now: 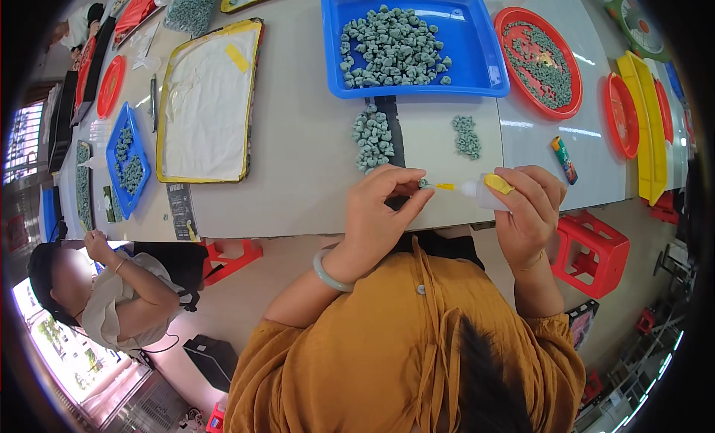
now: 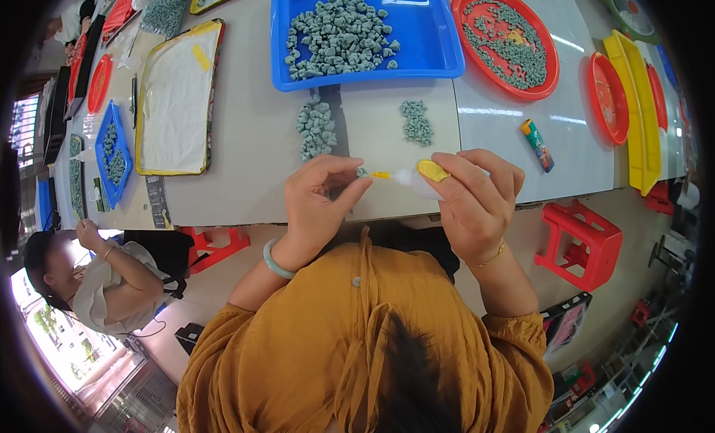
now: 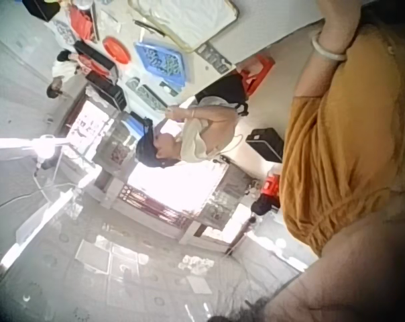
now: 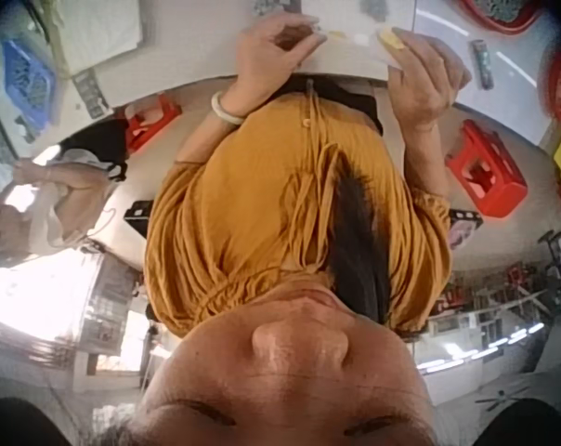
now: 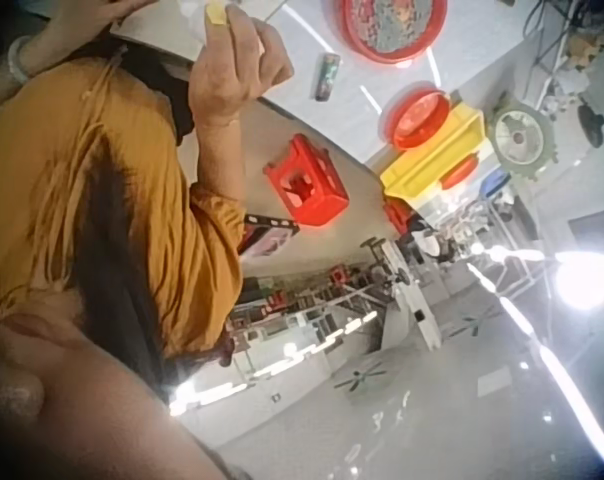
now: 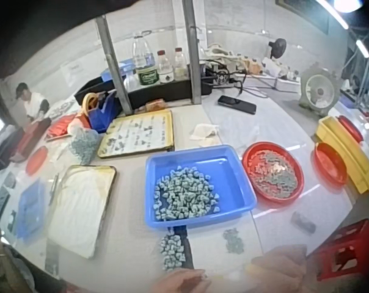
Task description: The person applies glue to miniature figurines using a glue bottle and attaches small pieces to them by hand.
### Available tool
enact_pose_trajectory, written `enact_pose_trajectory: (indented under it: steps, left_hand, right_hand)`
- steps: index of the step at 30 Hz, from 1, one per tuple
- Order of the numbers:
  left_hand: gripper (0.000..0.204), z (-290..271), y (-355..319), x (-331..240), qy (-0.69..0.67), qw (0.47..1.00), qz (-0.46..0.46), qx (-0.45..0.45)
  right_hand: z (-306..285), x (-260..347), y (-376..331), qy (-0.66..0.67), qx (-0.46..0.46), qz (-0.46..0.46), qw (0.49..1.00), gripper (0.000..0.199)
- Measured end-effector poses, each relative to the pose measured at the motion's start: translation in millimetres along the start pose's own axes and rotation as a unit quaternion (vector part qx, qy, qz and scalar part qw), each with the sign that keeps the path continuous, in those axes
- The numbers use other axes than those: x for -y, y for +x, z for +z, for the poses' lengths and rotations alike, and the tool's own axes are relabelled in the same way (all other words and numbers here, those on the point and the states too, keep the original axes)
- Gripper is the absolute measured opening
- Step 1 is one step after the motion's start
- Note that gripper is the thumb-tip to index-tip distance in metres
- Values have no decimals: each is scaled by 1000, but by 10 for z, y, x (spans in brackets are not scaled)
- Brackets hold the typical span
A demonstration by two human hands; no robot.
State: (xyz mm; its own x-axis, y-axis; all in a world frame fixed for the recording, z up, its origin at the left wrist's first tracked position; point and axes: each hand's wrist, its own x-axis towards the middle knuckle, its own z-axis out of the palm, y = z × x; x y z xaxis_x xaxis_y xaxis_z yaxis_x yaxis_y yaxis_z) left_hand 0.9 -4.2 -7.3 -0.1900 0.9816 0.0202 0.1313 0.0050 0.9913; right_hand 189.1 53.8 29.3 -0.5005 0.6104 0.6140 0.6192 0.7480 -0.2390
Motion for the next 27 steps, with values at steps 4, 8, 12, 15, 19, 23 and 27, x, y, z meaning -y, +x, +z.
enact_pose_trajectory:
  steps: [4,8,12,15,19,23,27]
  left_hand:
    - [22,5,-2,6,-3,1000,0,-2]
    - [22,5,0,7,0,1000,3,-4]
    - [21,0,1,15,0,1000,2,1]
    - [21,5,3,9,1,1000,2,0]
    - [21,7,4,19,12,1000,12,-3]
    - [21,7,4,17,2,1000,11,-3]
    - [21,6,3,7,10,1000,14,-1]
  right_hand:
    - [-3,1,-23,18,12,10,1000,31]
    - [3,9,-14,12,15,10,1000,30]
    - [-10,18,-15,14,20,13,1000,29]
    - [-9,15,-22,13,20,13,1000,29]
    - [-4,12,-33,13,18,12,1000,30]
    - [-2,16,-37,14,20,20,999,31]
    - [10,4,-45,19,22,18,999,31]
